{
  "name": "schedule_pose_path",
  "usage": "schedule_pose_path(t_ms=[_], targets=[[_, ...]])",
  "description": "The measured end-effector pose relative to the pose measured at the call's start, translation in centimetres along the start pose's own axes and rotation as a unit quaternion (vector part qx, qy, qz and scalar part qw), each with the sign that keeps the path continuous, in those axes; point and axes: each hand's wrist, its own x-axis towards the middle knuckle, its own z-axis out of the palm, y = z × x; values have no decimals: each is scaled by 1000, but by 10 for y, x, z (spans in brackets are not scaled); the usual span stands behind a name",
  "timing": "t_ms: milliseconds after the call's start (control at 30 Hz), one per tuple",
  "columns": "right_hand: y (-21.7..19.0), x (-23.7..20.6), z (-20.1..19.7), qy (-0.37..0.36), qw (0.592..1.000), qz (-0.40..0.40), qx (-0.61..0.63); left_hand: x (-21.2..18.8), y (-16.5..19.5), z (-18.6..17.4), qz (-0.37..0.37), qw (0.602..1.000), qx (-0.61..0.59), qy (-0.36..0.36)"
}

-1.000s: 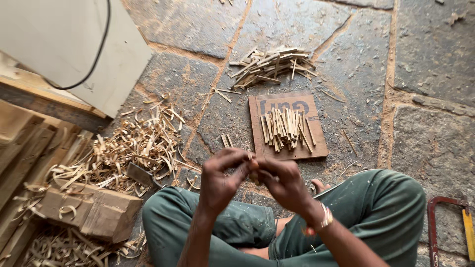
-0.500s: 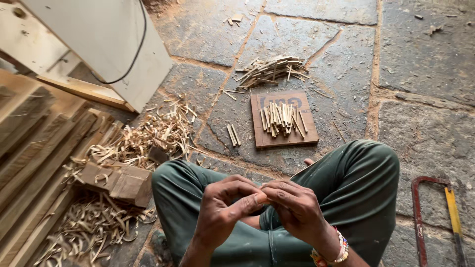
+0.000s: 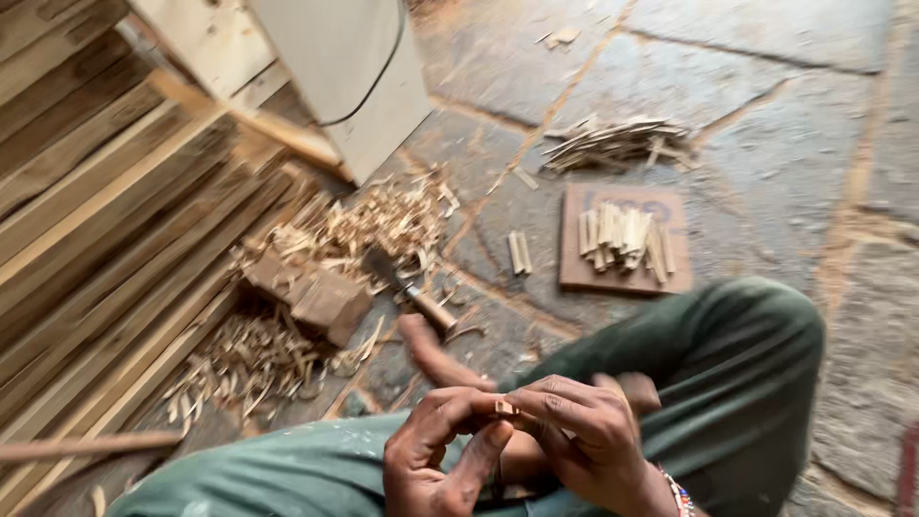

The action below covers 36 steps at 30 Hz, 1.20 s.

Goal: The person sits on the floor and uses a chisel to shave and shape small wooden sticks. They repeatedly pick up sticks, hold them against a wooden block, and scrape the chisel along them to remove shavings, then place the finished pieces on a cardboard sheet.

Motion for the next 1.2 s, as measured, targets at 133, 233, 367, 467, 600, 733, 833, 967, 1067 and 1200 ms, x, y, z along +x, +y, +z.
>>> schedule_pose_path(t_ms=[133,233,367,467,600,733,833,967,1067,1200], targets=[[-4,4,19,2,999,27,-23,-9,-6,-2,14,992,97,80],[0,20,36,30,1000,0,7,0,-16,-10,14,988,115,106],[21,47,68,-10,998,19,-58,17,-42,-35,-70,967,160,184],[58,67,97,-33,992,105,69,44,-86,-76,-199,936,152,248],[124,76,133,-140,943,294,-64,105,-174,-161,-170,922,252,239],[186,75,172,-189,923,255,-218,162,-260,-217,-288,880,322,197],[222,75,202,-231,900,260,-263,179,-300,-228,-418,828,284,242],[256,69,230,-242,884,250,-311,177,-319,-227,-410,841,227,270],[271,64,234,-283,854,304,-314,173,-320,-226,-394,850,183,298],[276,65,228,-235,892,262,-285,172,-315,-223,-394,849,178,306]])
